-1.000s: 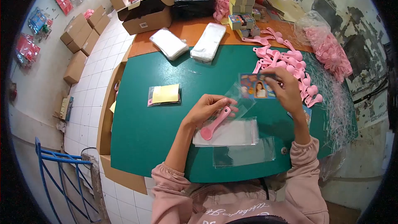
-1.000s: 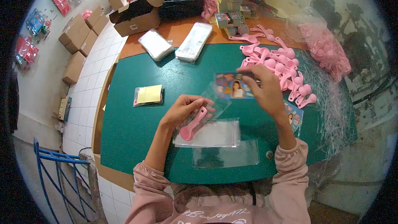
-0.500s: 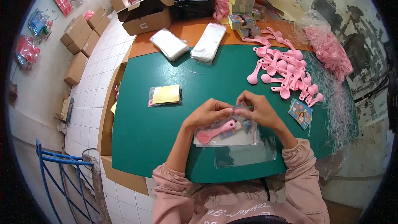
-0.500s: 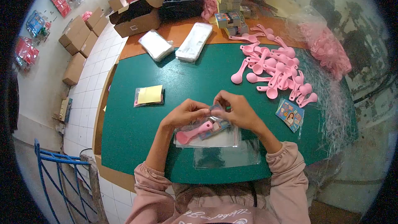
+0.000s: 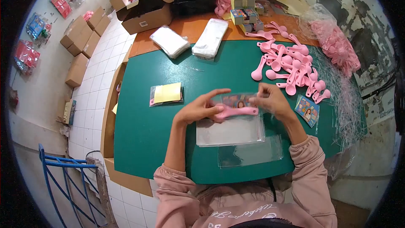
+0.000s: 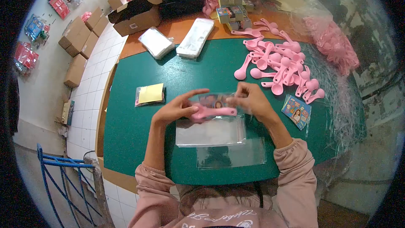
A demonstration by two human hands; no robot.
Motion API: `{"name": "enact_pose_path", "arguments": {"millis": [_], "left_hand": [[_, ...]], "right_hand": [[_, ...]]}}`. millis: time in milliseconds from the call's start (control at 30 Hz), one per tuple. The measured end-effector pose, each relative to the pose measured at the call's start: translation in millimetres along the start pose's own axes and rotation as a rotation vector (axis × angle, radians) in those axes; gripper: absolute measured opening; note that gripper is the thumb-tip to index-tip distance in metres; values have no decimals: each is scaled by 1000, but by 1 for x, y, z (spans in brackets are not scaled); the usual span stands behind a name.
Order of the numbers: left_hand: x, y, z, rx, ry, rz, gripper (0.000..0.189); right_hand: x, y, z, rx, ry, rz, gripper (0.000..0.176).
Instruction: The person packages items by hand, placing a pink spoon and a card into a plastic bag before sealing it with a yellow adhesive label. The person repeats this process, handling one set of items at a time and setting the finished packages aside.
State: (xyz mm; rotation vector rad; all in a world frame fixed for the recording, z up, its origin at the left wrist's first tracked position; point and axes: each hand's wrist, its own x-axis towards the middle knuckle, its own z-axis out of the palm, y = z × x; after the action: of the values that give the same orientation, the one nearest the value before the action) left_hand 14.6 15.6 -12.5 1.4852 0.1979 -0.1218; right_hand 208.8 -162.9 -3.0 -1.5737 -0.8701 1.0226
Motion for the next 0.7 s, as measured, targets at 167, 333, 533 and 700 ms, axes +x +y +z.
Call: {"name": "enact_pose_path", "arguments": {"millis": [167,333,533,700], "left_hand": [[-1,9,8,-152,78,86,64],[3,8,15,-168,45,137,61],[5,-4,41,34,602,104,54],[-11,-9,70,-510,280,23,61]], "right_hand": [[-8,-19,-2,230,-102,90,21],[-6,-17,-11,-34,-114,0,17],[3,-4,-8,-142,165,-369,15],[-15,-21,23,-384,33,-469,28]]}}
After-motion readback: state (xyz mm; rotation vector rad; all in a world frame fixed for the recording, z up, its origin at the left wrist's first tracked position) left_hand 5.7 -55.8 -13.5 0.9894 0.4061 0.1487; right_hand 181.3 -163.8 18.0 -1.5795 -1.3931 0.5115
